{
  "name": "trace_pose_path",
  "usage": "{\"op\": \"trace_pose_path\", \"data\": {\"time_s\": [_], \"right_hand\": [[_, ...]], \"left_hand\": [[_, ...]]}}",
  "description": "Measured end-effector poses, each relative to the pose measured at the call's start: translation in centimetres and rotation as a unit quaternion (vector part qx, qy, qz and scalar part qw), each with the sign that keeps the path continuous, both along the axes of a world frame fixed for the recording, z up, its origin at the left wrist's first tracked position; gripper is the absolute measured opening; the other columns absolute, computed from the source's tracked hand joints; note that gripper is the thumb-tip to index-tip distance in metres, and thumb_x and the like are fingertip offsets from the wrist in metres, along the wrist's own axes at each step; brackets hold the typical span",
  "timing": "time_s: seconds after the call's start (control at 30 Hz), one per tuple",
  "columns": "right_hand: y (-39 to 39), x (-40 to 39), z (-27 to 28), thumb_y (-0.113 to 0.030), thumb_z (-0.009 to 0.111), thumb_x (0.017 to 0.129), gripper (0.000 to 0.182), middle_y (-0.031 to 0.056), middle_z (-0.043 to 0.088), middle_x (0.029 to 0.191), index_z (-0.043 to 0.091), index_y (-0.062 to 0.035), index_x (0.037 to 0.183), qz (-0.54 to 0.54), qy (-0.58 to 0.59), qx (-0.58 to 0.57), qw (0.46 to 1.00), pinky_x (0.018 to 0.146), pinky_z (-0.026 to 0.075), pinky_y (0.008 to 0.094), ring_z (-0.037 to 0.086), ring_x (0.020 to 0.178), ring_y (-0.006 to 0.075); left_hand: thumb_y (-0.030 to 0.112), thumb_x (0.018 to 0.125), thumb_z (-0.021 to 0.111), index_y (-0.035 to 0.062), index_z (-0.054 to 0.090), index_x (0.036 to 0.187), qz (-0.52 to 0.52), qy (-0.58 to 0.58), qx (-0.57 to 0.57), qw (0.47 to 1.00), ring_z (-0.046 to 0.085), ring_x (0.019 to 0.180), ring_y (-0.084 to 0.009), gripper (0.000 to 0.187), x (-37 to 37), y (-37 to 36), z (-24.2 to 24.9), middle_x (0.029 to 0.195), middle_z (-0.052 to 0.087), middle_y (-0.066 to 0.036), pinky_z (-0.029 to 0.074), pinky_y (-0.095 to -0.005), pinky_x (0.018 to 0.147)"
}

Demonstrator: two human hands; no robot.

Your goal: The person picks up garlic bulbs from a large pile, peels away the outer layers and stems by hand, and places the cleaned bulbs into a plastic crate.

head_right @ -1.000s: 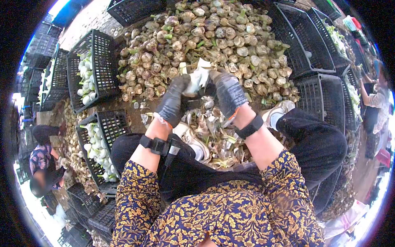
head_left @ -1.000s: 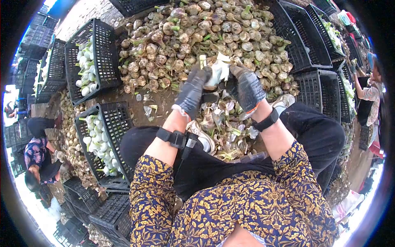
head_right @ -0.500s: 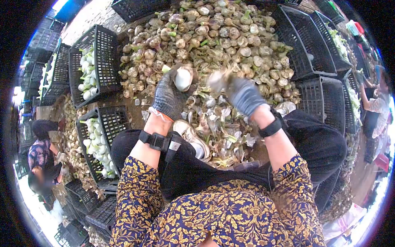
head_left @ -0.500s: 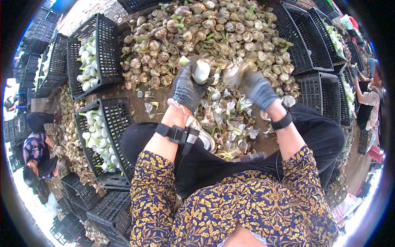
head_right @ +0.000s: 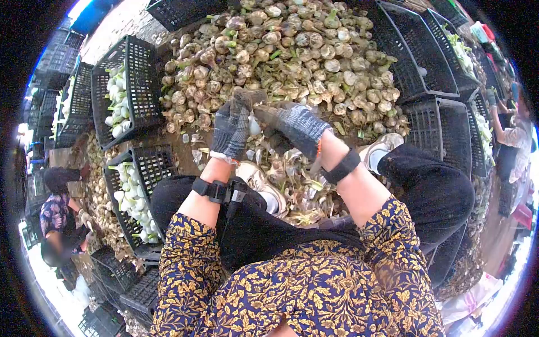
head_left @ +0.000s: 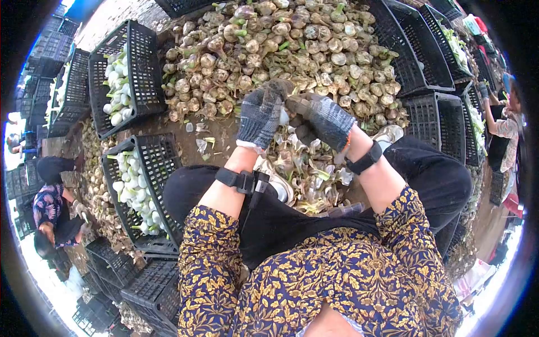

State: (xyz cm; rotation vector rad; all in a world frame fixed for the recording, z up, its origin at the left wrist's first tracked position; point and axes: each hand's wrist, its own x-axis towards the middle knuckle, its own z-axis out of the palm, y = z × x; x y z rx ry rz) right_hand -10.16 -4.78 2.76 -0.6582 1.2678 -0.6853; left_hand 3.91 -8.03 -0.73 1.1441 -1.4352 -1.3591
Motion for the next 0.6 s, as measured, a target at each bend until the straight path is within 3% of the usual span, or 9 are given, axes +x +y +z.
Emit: {"op": "trace_pose_path", "data": {"time_s": [0.1,0.2,0.23,0.27,0.33,0.43,0.5,0.6], "right_hand": [[0.4,-0.5,0.9,-0.031,0.054,0.083,0.029,0.0063,0.057,0.069,0.053,-0.0026,0.087,0.013,0.002,-0.007,1.0,0.048,0.048,0.0243,0.057,0.055,0.0148],[0.9,-0.5,1.0,-0.026,0.054,0.083,0.027,0.0087,0.059,0.075,0.053,-0.0004,0.09,-0.03,-0.023,-0.033,0.999,0.051,0.051,0.0268,0.06,0.06,0.0175],[1.0,-0.6,1.0,-0.026,0.054,0.083,0.027,0.0087,0.059,0.075,0.053,-0.0004,0.09,-0.029,-0.023,-0.033,0.999,0.051,0.051,0.0268,0.06,0.06,0.0175],[1.1,-0.8,0.9,-0.023,0.055,0.082,0.026,0.0094,0.06,0.076,0.053,0.0009,0.091,-0.035,-0.047,-0.042,0.997,0.052,0.051,0.0274,0.061,0.062,0.0178],[1.1,-0.8,1.2,-0.02,0.055,0.082,0.025,0.0101,0.06,0.078,0.053,0.0021,0.092,-0.043,-0.071,-0.052,0.995,0.052,0.052,0.028,0.061,0.064,0.0181],[0.8,-0.1,2.0,-0.017,0.055,0.082,0.023,0.0106,0.06,0.077,0.053,0.0034,0.092,-0.039,-0.015,-0.007,0.999,0.052,0.052,0.0289,0.061,0.062,0.0173],[0.7,0.1,0.9,-0.024,0.057,0.079,0.027,0.0093,0.061,0.066,0.058,0.0021,0.086,0.008,0.105,-0.065,0.992,0.051,0.049,0.0262,0.059,0.055,0.0157],[0.8,0.0,1.2,-0.02,0.054,0.083,0.023,0.0097,0.06,0.072,0.054,0.0025,0.084,0.039,0.111,-0.086,0.989,0.051,0.051,0.0282,0.06,0.057,0.016]], "left_hand": [[0.028,0.088,0.046,0.0007,0.061,0.087,-0.008,0.032,-0.043,0.999,0.054,0.064,-0.0125,0.031,-0.1,0.1,0.3,0.075,0.062,-0.007,0.043,-0.0268,0.058],[0.024,0.087,0.049,0.0001,0.061,0.091,-0.007,-0.076,-0.029,0.997,0.055,0.065,-0.0128,0.027,-0.1,0.1,1.1,0.075,0.062,-0.007,0.044,-0.0279,0.061],[0.021,0.086,0.051,-0.0003,0.061,0.091,0.009,-0.051,-0.135,0.989,0.055,0.064,-0.0135,0.025,-0.2,-0.4,0.5,0.074,0.062,-0.007,0.044,-0.0284,0.061],[0.021,0.086,0.051,-0.0003,0.061,0.091,0.01,-0.051,-0.136,0.989,0.055,0.064,-0.0135,0.025,-0.1,-0.4,0.0,0.074,0.062,-0.007,0.044,-0.0284,0.061],[0.018,0.085,0.051,-0.0001,0.062,0.09,0.027,0.017,0.01,0.999,0.056,0.064,-0.014,0.021,-0.1,-0.3,-0.1,0.074,0.063,-0.007,0.044,-0.0276,0.06],[0.018,0.085,0.052,-0.0002,0.062,0.09,0.018,0.05,-0.08,0.995,0.056,0.065,-0.0134,0.021,-0.3,-0.3,-0.6,0.076,0.063,-0.008,0.044,-0.0268,0.06],[0.019,0.085,0.052,-0.0008,0.062,0.09,0.011,0.039,-0.05,0.998,0.056,0.067,-0.013,0.023,-0.3,0.0,-0.2,0.077,0.064,-0.008,0.044,-0.0266,0.062],[0.022,0.085,0.053,-0.002,0.062,0.091,0.013,0.038,0.009,0.999,0.057,0.069,-0.0122,0.026,-0.2,0.1,0.0,0.079,0.064,-0.008,0.045,-0.026,0.064]]}}
